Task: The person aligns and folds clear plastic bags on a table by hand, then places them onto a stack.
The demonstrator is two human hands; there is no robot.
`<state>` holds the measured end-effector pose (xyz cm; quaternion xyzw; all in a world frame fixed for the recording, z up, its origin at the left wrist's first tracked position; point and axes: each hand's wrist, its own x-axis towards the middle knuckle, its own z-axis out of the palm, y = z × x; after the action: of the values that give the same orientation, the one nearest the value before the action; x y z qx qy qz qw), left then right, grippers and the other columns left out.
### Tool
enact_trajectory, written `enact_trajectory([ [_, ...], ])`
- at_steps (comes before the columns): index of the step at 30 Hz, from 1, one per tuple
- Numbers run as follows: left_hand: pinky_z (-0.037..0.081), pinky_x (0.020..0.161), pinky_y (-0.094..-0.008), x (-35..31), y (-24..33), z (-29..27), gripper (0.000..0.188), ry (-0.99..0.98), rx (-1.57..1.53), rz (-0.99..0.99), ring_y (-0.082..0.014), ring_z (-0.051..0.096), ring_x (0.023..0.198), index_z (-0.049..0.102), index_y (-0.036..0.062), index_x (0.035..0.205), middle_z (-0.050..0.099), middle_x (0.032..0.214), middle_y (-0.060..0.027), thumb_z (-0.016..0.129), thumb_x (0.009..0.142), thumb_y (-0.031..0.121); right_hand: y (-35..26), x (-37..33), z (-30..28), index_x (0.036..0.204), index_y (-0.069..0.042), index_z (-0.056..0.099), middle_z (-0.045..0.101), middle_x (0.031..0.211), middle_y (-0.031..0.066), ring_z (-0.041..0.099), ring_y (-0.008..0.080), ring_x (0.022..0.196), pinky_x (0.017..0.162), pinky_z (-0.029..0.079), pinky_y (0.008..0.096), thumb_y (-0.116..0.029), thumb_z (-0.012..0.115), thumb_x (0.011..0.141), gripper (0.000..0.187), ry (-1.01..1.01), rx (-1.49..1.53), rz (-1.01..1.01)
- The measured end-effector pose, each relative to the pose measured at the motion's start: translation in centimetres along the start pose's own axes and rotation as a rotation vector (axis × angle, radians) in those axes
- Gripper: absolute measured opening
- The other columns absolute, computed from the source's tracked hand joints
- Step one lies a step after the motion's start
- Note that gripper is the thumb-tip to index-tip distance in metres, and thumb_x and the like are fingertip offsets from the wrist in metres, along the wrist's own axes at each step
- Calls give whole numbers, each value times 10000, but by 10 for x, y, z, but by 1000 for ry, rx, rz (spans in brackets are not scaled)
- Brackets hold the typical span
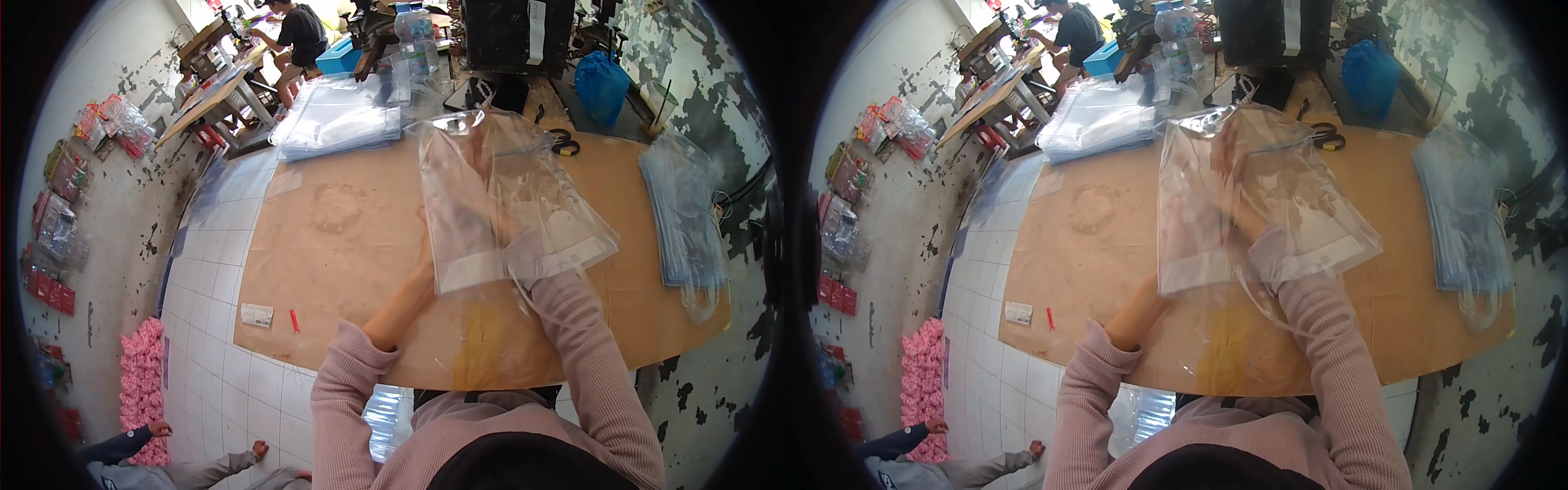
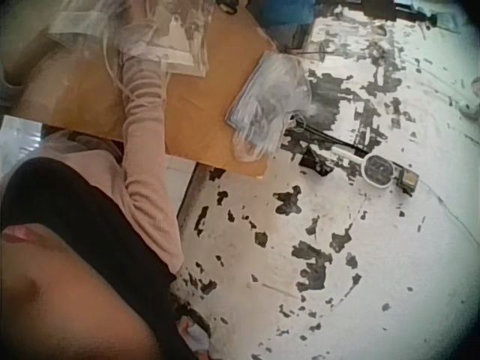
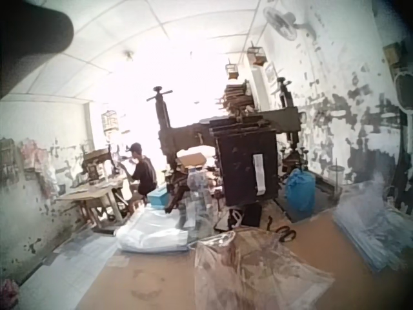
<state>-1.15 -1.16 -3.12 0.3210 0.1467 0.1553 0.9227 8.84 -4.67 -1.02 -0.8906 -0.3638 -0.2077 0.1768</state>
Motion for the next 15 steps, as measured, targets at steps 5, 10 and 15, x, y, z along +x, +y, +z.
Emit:
enact_trajectory([
  [5, 506, 770, -310, -29, 5, -18, 427, -318, 970, 767, -170, 530, 1018, 279, 116, 1261, 461, 1214, -120, 492, 891, 108, 3, 8, 4, 1267, -60, 378, 427, 1226, 189, 488, 352, 1062, 895, 362, 469, -259, 537, 798, 534, -32, 198, -161],
  [10, 489, 656, -264, -56, 59, -33, 445, 26, 901, 355, -117, 547, 705, 387, 100, 1277, 545, 868, -44, 458, 847, 8, 71, 30, 8, 1254, -67, 389, 445, 1204, 179, 490, 342, 1055, 883, 378, 441, -229, 543, 786, 519, -114, 395, -130],
  [15, 428, 530, -245, -69, 84, -43, 428, -15, 1032, 238, -66, 436, 495, 498, 117, 1230, 495, 705, -26, 437, 821, 7, 122, 42, 20, 1241, -73, 401, 463, 1182, 169, 491, 333, 1049, 871, 395, 414, -198, 549, 774, 506, -136, 500, 35],
])
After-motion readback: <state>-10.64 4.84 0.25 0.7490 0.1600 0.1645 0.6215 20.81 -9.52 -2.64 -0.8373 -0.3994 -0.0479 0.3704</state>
